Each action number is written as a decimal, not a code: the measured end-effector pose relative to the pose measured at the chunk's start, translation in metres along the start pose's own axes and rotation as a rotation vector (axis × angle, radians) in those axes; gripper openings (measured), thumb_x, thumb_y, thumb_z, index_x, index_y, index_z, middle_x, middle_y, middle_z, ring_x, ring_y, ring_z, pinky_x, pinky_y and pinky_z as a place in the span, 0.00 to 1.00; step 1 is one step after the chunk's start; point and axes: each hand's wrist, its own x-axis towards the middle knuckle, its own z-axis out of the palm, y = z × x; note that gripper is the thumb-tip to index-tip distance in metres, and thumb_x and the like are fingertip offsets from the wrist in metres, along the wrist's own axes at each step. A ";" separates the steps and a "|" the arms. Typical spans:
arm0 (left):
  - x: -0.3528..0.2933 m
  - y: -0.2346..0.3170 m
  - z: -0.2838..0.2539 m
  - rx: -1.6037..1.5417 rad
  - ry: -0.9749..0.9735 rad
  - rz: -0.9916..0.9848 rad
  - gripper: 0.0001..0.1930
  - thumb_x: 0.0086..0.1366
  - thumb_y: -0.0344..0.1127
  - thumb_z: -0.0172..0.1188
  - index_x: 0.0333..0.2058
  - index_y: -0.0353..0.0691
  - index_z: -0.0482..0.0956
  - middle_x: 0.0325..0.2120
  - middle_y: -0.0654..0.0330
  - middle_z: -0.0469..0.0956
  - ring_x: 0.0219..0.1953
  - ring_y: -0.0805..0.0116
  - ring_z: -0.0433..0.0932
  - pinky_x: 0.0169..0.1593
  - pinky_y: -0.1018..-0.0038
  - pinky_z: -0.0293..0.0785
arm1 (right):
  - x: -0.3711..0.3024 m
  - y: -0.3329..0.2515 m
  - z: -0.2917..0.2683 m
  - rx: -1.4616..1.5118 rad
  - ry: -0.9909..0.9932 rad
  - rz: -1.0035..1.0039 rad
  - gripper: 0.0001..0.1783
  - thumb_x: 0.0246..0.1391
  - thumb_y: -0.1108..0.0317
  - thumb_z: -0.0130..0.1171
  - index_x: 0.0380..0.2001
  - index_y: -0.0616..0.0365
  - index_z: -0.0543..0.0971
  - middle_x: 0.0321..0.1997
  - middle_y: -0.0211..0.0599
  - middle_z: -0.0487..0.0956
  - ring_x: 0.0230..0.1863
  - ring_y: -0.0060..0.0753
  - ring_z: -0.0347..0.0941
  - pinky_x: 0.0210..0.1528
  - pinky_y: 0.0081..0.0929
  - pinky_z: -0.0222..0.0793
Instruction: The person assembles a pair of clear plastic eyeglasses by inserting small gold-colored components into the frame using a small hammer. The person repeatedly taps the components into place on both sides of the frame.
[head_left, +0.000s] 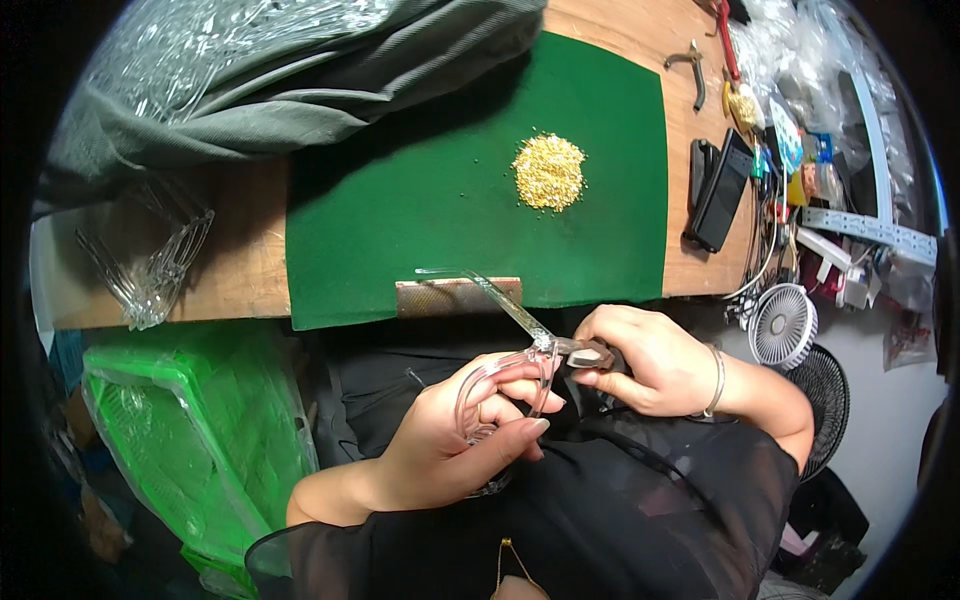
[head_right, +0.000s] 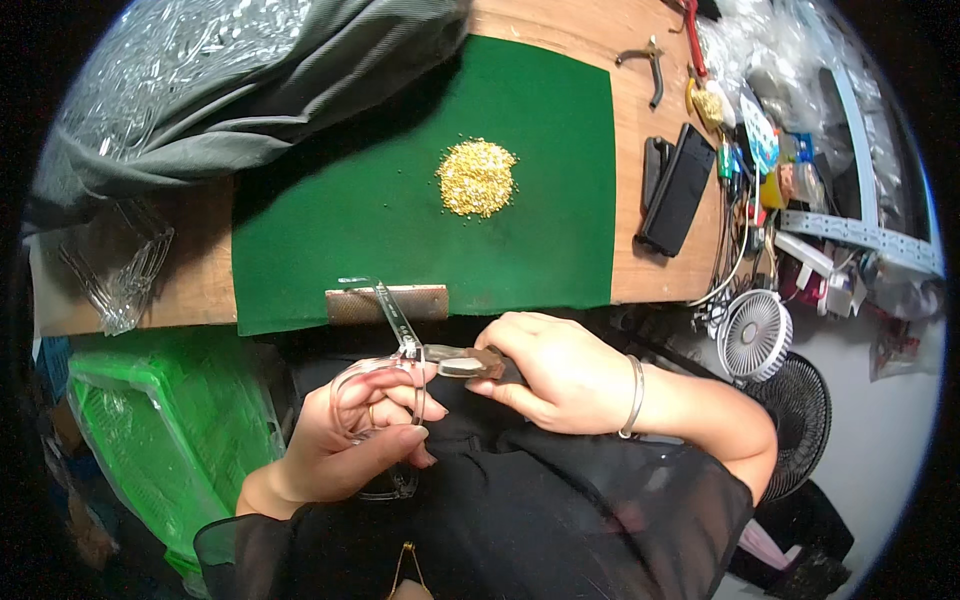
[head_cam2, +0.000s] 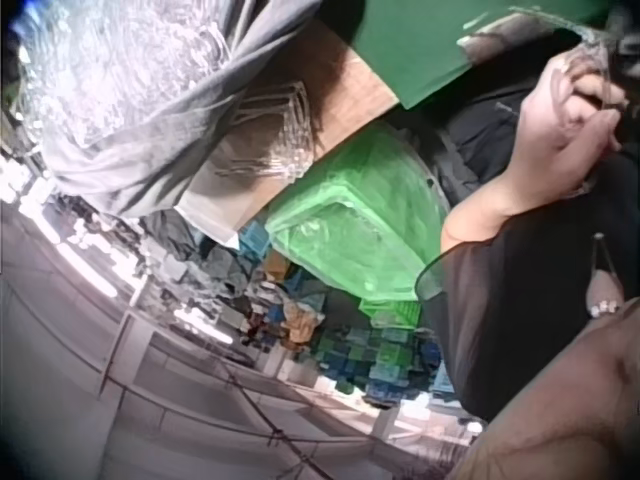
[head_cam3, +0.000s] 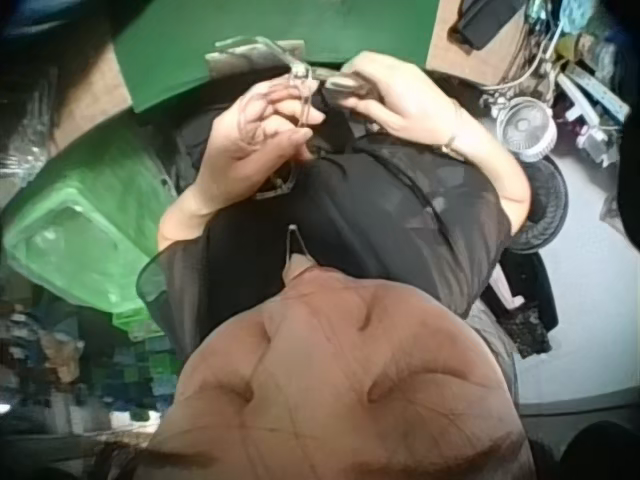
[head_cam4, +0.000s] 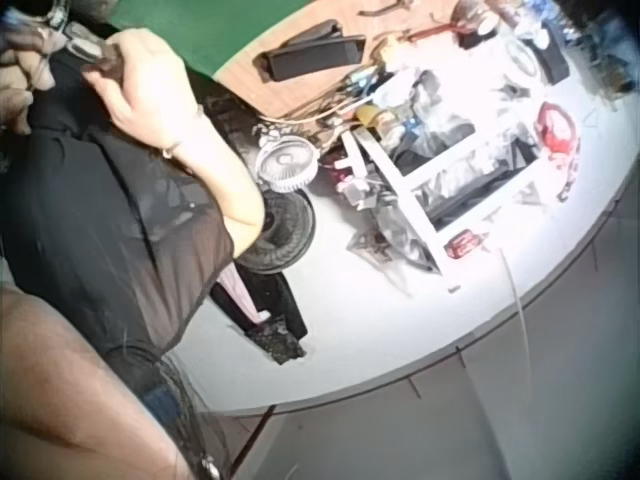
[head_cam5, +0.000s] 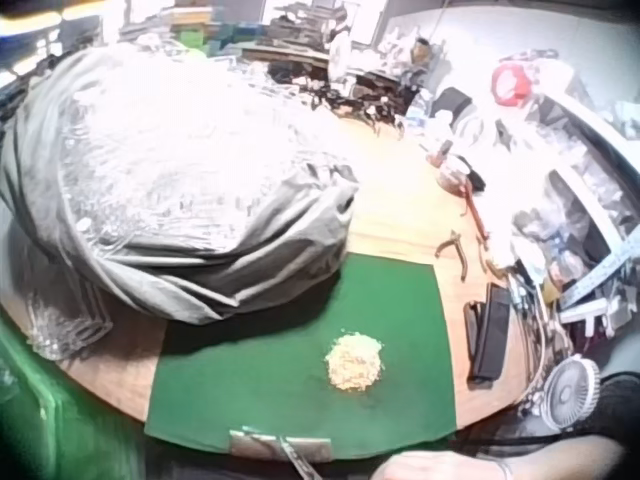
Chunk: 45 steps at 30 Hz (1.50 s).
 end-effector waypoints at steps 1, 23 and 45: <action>-0.001 0.000 0.001 0.010 0.003 -0.006 0.22 0.60 0.21 0.51 0.52 0.25 0.58 0.37 0.57 0.74 0.31 0.81 0.74 0.39 0.87 0.68 | 0.001 -0.002 -0.001 0.007 -0.028 0.010 0.11 0.46 0.67 0.58 0.31 0.59 0.70 0.29 0.40 0.72 0.34 0.43 0.71 0.37 0.33 0.67; -0.003 0.002 0.003 0.750 0.089 0.309 0.14 0.54 0.22 0.56 0.41 0.32 0.72 0.31 0.55 0.76 0.25 0.73 0.77 0.29 0.81 0.72 | 0.015 -0.006 -0.003 -0.345 0.152 -0.297 0.15 0.36 0.65 0.62 0.25 0.58 0.67 0.24 0.38 0.66 0.29 0.39 0.66 0.34 0.31 0.63; 0.000 -0.008 0.003 0.834 0.150 0.505 0.14 0.51 0.19 0.55 0.39 0.31 0.71 0.24 0.55 0.77 0.25 0.65 0.77 0.30 0.76 0.72 | 0.019 -0.003 0.000 -0.362 0.312 -0.407 0.20 0.22 0.71 0.62 0.27 0.59 0.69 0.29 0.38 0.67 0.33 0.42 0.66 0.44 0.37 0.64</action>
